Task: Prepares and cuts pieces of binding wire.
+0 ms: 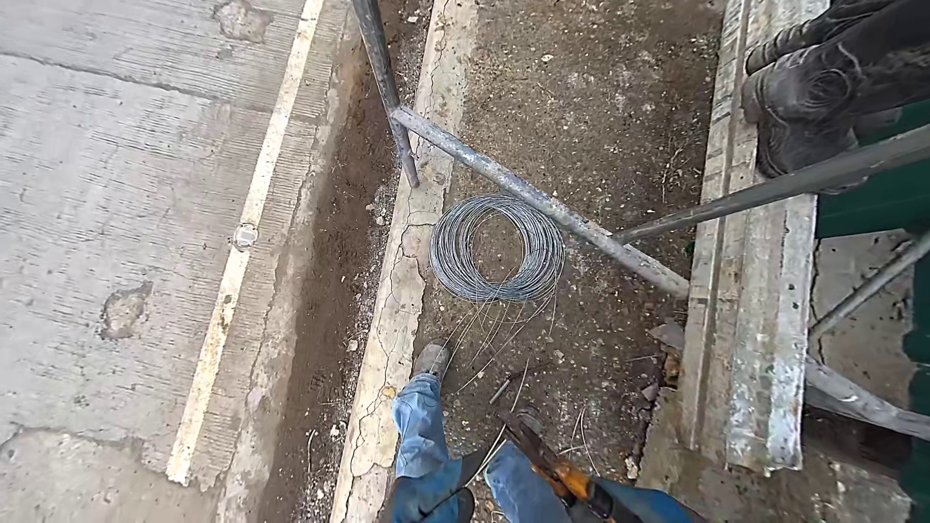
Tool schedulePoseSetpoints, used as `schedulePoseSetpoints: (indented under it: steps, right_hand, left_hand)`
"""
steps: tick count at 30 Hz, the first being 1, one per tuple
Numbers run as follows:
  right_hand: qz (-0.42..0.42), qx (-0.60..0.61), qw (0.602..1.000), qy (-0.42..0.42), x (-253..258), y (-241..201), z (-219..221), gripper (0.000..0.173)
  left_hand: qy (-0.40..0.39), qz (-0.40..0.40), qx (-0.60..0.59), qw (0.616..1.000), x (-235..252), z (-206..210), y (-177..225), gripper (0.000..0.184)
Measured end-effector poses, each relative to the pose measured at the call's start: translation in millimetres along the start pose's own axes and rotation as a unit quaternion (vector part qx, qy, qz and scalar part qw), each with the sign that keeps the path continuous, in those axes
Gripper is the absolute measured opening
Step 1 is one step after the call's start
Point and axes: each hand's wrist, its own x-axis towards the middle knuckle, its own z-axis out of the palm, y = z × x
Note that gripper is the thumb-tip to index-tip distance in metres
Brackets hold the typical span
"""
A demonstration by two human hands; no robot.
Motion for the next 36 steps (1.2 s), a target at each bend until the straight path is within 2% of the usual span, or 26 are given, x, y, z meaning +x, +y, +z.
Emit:
schedulePoseSetpoints:
  steps: [14,20,24,27,28,30,31,33,34,36]
  right_hand:
    - [-0.059,-0.022,0.998,0.011,13,6,1,0.043]
    - [-0.078,-0.041,0.996,0.022,11,10,3,0.038]
    - [-0.065,-0.060,0.996,0.024,11,12,7,0.037]
    - [-0.049,-0.086,0.995,0.008,12,17,12,0.039]
    - [-0.037,-0.095,0.995,0.007,12,17,14,0.038]
    - [0.000,-0.084,0.996,0.026,12,15,20,0.040]
    - [0.021,-0.066,0.997,0.041,12,16,23,0.045]
    - [0.047,-0.028,0.997,0.051,15,21,25,0.067]
    - [0.057,-0.026,0.997,0.040,16,25,25,0.070]
    - [0.086,-0.065,0.994,-0.002,16,26,26,0.057]
  left_hand:
    - [-0.009,0.006,-0.014,1.000,1,2,-3,0.030]
    - [-0.045,0.004,-0.027,0.999,-1,1,-2,0.033]
    - [-0.071,-0.066,-0.004,0.995,5,12,21,0.045]
    - [-0.056,-0.129,0.014,0.990,19,29,34,0.057]
    - [-0.040,-0.138,-0.009,0.990,23,35,36,0.054]
    - [-0.002,-0.128,-0.067,0.989,28,44,33,0.037]
    - [0.010,-0.115,-0.090,0.989,29,45,30,0.031]
    - [0.012,-0.087,-0.106,0.990,28,43,22,0.027]
    - [0.006,-0.082,-0.106,0.991,26,42,19,0.027]
    - [-0.012,-0.077,-0.094,0.992,22,42,13,0.031]
